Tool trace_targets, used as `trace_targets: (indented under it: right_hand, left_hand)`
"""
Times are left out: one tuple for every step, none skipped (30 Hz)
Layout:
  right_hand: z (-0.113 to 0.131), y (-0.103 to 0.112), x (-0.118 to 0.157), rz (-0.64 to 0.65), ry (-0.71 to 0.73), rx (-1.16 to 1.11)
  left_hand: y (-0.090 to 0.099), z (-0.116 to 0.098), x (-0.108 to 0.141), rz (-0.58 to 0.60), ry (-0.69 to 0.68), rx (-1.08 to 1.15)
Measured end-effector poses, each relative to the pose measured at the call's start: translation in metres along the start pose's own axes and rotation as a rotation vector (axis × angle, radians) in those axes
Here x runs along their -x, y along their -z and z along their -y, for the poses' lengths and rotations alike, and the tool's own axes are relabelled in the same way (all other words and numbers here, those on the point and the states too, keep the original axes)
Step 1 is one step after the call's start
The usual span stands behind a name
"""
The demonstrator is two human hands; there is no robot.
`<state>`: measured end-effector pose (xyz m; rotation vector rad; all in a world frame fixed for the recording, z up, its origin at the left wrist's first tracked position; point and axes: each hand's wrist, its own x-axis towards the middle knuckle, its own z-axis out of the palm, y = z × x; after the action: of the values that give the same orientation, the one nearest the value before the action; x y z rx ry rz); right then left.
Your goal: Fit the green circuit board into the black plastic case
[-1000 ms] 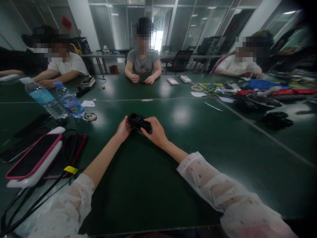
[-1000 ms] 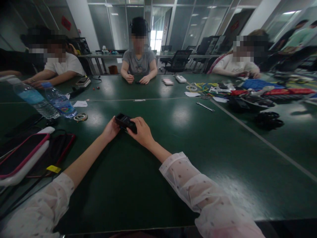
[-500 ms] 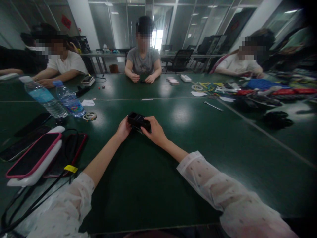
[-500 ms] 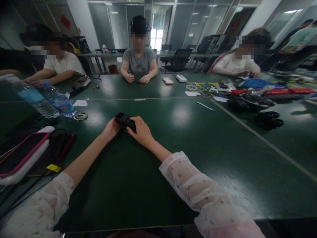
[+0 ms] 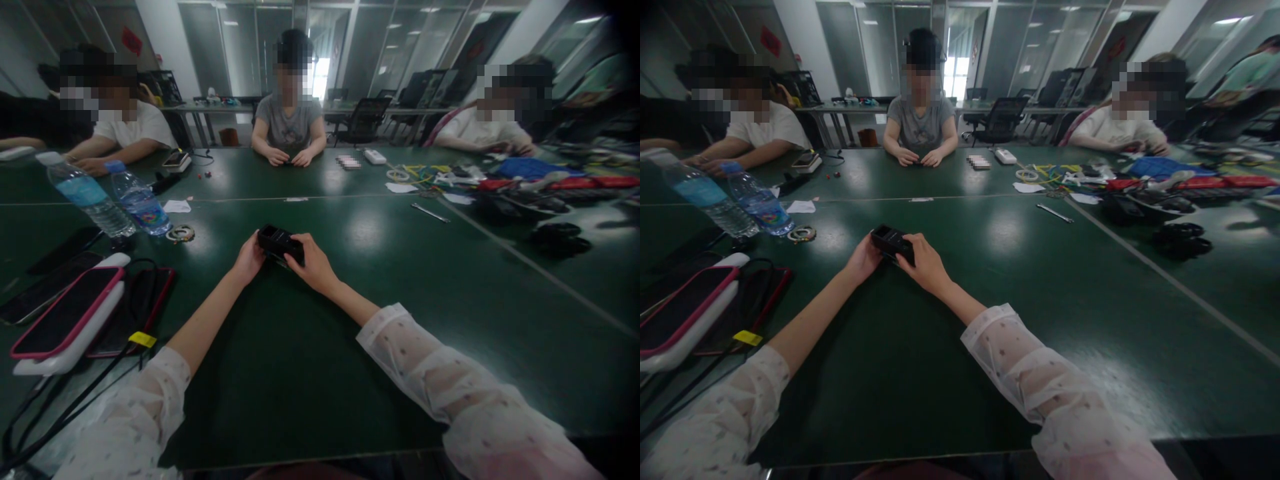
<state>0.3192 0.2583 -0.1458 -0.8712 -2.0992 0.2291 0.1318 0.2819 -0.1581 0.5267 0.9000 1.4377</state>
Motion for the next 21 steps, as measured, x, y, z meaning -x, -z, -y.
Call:
trace_targets:
  right_hand:
    - [-0.0002, -0.0001, -0.0001, 0.0, -0.001, -0.001]
    - [-0.0003, -0.0001, -0.0001, 0.001, -0.001, -0.001]
    - [-0.0006, -0.0003, -0.0002, 0.001, -0.001, -0.002]
    - [-0.0008, -0.0004, -0.0003, -0.001, 0.001, -0.003]
    - [-0.0011, -0.0007, -0.0003, -0.002, 0.002, -0.003]
    - [-0.0014, -0.001, -0.0003, -0.005, 0.002, -0.003]
    - [-0.0017, -0.0013, -0.0003, -0.006, 0.001, -0.003]
    - [-0.002, -0.0016, -0.0002, -0.007, -0.001, -0.005]
    - [-0.0022, -0.0019, -0.0001, -0.007, -0.002, -0.005]
    - [-0.0024, -0.0021, 0.0, -0.005, -0.002, -0.006]
    - [-0.0025, -0.0023, 0.0001, -0.004, -0.003, -0.005]
    - [-0.0025, -0.0023, 0.0002, -0.001, -0.002, -0.003]
    - [-0.0024, -0.0022, 0.0003, 0.002, -0.002, -0.002]
    - [-0.0022, -0.0021, 0.0003, 0.006, -0.003, 0.0]
    - [-0.002, -0.0019, 0.0003, 0.009, -0.004, 0.0]
    - [-0.0018, -0.0017, 0.0002, 0.011, -0.004, 0.001]
    - [-0.0017, -0.0015, 0.0002, 0.011, -0.004, 0.001]
    - [-0.0017, -0.0014, 0.0001, 0.011, -0.003, 0.001]
    - [-0.0017, -0.0012, 0.0, 0.013, -0.002, 0.002]
    - [-0.0019, -0.0012, -0.0001, 0.014, -0.001, 0.002]
    - [-0.0021, -0.0011, -0.0002, 0.017, 0.0, 0.002]
  left_hand:
    - [0.0001, 0.0001, -0.0003, -0.003, 0.001, -0.002]
    - [0.0003, 0.0002, -0.0006, -0.008, 0.002, -0.003]
    - [0.0004, 0.0004, -0.001, -0.013, 0.0, -0.002]
    - [0.0005, 0.0005, -0.0013, -0.017, -0.003, 0.0]
    - [0.0006, 0.0005, -0.0015, -0.017, -0.006, 0.002]
    - [0.0005, 0.0005, -0.0015, -0.017, -0.006, 0.002]
    - [0.0004, 0.0003, -0.0014, -0.017, -0.004, 0.003]
    - [0.0002, 0.0001, -0.0011, -0.018, 0.001, 0.004]
    - [-0.0002, -0.0001, -0.0008, -0.018, 0.005, 0.006]
    - [-0.0005, -0.0003, -0.0005, -0.02, 0.007, 0.007]
    - [-0.0008, -0.0004, -0.0003, -0.024, 0.008, 0.008]
    - [-0.0011, -0.0005, -0.0002, -0.029, 0.008, 0.008]
    - [-0.0012, -0.0005, -0.0002, -0.031, 0.009, 0.008]
    - [-0.0012, -0.0004, -0.0004, -0.032, 0.01, 0.009]
    - [-0.0011, -0.0002, -0.0006, -0.033, 0.01, 0.01]
    - [-0.0008, 0.0001, -0.0009, -0.032, 0.009, 0.012]
    - [-0.0004, 0.0004, -0.0012, -0.029, 0.007, 0.013]
    - [-0.0001, 0.0007, -0.0014, -0.025, 0.004, 0.012]
    - [0.0003, 0.0009, -0.0016, -0.022, 0.002, 0.008]
    - [0.0006, 0.0011, -0.0016, -0.019, 0.0, 0.003]
    - [0.0008, 0.0011, -0.0016, -0.017, 0.0, -0.001]
